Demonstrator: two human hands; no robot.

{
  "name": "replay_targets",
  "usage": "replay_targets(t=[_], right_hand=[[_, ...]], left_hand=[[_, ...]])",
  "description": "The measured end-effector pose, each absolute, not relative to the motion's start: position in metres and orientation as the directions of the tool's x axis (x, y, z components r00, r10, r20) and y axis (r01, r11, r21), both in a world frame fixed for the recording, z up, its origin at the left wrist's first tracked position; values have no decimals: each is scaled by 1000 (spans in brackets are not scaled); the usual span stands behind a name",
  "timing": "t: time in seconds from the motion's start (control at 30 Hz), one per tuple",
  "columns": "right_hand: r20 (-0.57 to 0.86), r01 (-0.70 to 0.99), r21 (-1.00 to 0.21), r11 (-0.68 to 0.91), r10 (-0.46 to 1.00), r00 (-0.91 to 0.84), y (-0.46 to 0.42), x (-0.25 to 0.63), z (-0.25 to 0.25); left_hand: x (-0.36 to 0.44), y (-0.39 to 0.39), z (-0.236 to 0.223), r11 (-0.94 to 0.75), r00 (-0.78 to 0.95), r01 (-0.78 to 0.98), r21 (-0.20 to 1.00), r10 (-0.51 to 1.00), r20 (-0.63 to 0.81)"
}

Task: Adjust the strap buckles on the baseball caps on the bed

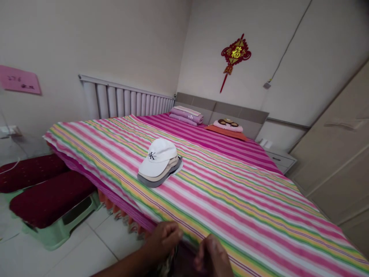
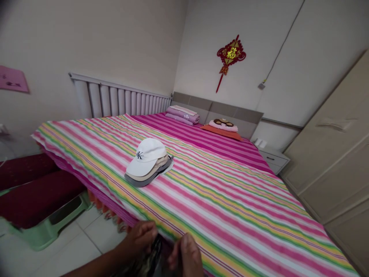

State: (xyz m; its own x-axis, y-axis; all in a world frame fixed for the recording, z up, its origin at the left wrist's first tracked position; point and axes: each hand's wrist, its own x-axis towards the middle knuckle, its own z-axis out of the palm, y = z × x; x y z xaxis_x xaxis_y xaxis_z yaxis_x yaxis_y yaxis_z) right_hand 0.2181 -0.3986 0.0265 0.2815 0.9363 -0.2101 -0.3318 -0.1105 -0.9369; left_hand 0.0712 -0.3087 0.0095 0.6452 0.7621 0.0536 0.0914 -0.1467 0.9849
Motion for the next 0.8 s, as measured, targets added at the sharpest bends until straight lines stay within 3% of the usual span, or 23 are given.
replay_targets(t=[0.07, 0.13, 0.23, 0.37, 0.67, 0.8], right_hand=[[-58, -330, -941, 76, 925, 376, -398, 223, 64], [52, -394, -892, 219, 919, 392, -401, 229, 97], [82, -442, -853, 278, 907, 413, -403, 239, 126], [93, -417, -859, 298, 891, 444, -403, 249, 134], [80, -409, -864, 292, 884, 460, -401, 254, 145], [58, -268, -947, 178, 914, 402, -393, 249, 130]], left_hand=[[74, -301, 50, -278, 564, 31, 960, 798, 213], [77, -293, 78, -281, 537, 23, 959, 813, 225], [76, -279, 99, -294, 522, 50, 954, 822, 226], [73, -267, 108, -262, 505, 82, 962, 843, 186], [78, -267, 118, -135, 530, -52, 989, 836, 143], [80, -264, 112, -117, 518, 12, 993, 850, 94]])
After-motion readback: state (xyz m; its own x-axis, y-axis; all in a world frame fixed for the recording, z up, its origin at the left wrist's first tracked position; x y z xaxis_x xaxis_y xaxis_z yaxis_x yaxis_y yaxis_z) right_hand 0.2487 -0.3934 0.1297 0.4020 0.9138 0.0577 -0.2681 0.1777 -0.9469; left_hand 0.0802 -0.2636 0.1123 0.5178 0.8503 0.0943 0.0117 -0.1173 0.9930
